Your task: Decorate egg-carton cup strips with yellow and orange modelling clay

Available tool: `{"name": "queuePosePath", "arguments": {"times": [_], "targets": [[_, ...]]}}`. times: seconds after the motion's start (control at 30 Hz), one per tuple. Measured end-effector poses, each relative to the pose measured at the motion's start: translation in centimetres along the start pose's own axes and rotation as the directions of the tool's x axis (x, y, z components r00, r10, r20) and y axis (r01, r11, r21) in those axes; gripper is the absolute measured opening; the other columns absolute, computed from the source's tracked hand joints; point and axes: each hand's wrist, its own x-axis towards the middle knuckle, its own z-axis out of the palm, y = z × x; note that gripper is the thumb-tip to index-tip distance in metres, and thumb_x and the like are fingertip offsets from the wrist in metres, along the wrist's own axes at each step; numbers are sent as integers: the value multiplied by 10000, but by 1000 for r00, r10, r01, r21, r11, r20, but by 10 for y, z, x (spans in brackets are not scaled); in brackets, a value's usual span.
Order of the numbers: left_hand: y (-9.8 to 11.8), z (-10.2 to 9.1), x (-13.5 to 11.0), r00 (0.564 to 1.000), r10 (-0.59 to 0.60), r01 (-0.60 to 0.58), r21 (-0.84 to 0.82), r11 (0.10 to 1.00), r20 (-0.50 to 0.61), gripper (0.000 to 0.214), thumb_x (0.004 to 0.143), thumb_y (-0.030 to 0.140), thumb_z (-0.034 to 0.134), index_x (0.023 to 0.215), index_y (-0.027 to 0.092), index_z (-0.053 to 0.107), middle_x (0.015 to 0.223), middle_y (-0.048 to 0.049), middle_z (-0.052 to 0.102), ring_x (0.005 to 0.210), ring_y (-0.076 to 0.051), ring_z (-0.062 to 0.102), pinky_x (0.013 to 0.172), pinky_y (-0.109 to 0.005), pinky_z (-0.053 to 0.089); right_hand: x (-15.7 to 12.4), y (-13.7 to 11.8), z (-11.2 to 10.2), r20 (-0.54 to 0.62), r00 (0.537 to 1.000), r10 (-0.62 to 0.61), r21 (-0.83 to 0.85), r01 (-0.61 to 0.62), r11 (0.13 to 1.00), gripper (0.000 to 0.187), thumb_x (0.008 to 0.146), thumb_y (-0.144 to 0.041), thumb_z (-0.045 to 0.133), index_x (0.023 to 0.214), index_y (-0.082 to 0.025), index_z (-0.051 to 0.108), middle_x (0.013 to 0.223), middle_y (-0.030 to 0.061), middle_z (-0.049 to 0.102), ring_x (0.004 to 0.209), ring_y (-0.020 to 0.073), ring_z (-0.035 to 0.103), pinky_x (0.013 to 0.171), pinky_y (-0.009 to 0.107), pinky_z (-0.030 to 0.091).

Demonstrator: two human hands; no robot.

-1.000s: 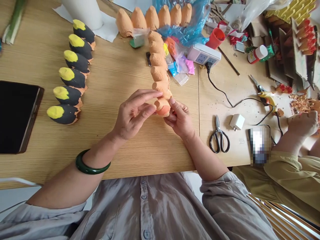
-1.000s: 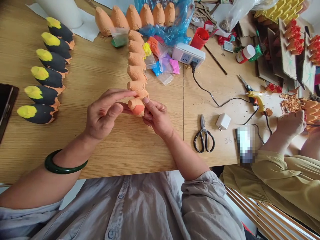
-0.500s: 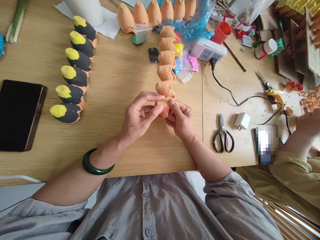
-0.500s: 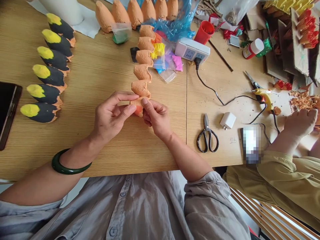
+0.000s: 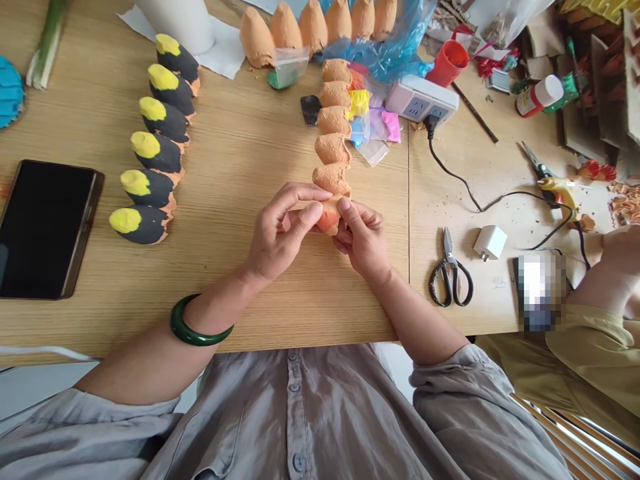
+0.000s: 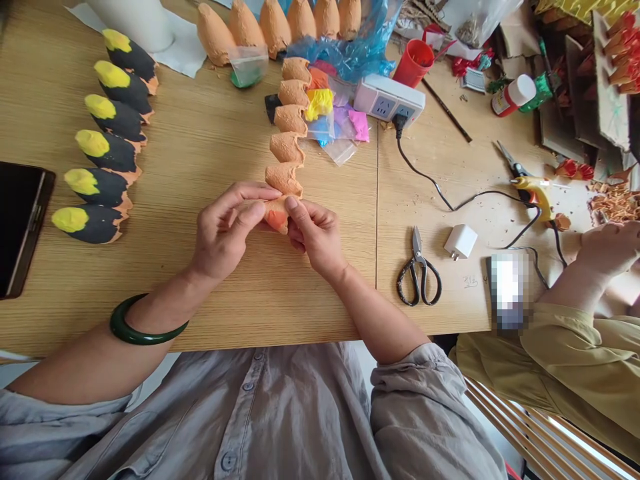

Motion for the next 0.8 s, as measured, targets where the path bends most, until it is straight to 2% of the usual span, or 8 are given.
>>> {"name": "queuePosePath", "arguments": {"times": [0.13,0.27,0.33,0.4,0.5,0.6,0.73,0.8], "targets": [[0,4,-1,995,-95,96,-165,982,11,477,990,618,905,1249,230,803,1349,-103,801,1125,-235,834,898,-340,745,0,-1,-2,-25,1000,-13,-74,11,997,708,968,-713,872,615,-236,485,540,-100,321,499,61,235,441,209,270],[5,6,1,949,-315,307,-301,903,22,495,897,604,991,1153,218,815,1137,-68,854,991,-235,844,858,-360,733,3,3,-5,17,998,-64,-175,66,982,765,909,-847,842,612,-242,480,535,-90,357,498,64,274,442,228,280],[8,6,2,923,-382,373,-315,873,33,520,874,631,1001,1124,218,807,1044,-56,854,960,-241,840,863,-378,726,4,5,-6,42,995,-94,-210,101,973,781,892,-898,814,617,-243,489,537,-85,373,493,65,285,438,237,279],[10,6,3,926,-377,365,-284,886,13,538,870,667,989,1103,221,799,1026,-54,846,947,-238,831,859,-380,721,5,7,-6,52,994,-99,-227,108,968,788,896,-925,783,623,-246,491,534,-84,374,484,66,285,433,242,277],[14,6,3,960,-273,261,-165,951,-55,509,945,706,903,1066,224,794,1080,-74,822,1007,-246,820,836,-356,713,5,7,-5,73,994,-85,-229,100,968,803,888,-941,774,618,-251,466,526,-87,349,477,67,270,429,241,264],[16,6,1,978,-201,191,-129,973,-63,532,989,730,838,1163,231,784,1271,-109,798,1088,-258,823,862,-352,724,6,8,-6,69,993,-96,-216,108,970,805,885,-938,783,618,-254,452,526,-94,317,476,66,252,430,237,266],[16,8,-2,960,-279,268,-244,932,-10,826,837,719,994,1455,264,689,1617,-140,682,1166,-281,847,981,-388,744,8,9,-10,59,989,-137,-169,145,975,798,908,-894,804,609,-255,432,531,-98,297,470,64,237,429,235,276],[15,9,-1,947,-317,317,-283,905,45,895,794,690,1035,1483,244,678,1611,-158,703,1280,-321,830,1052,-398,734,7,10,-11,95,984,-151,-164,165,973,784,920,-873,811,607,-252,449,533,-95,303,471,65,242,431,237,263]]}}
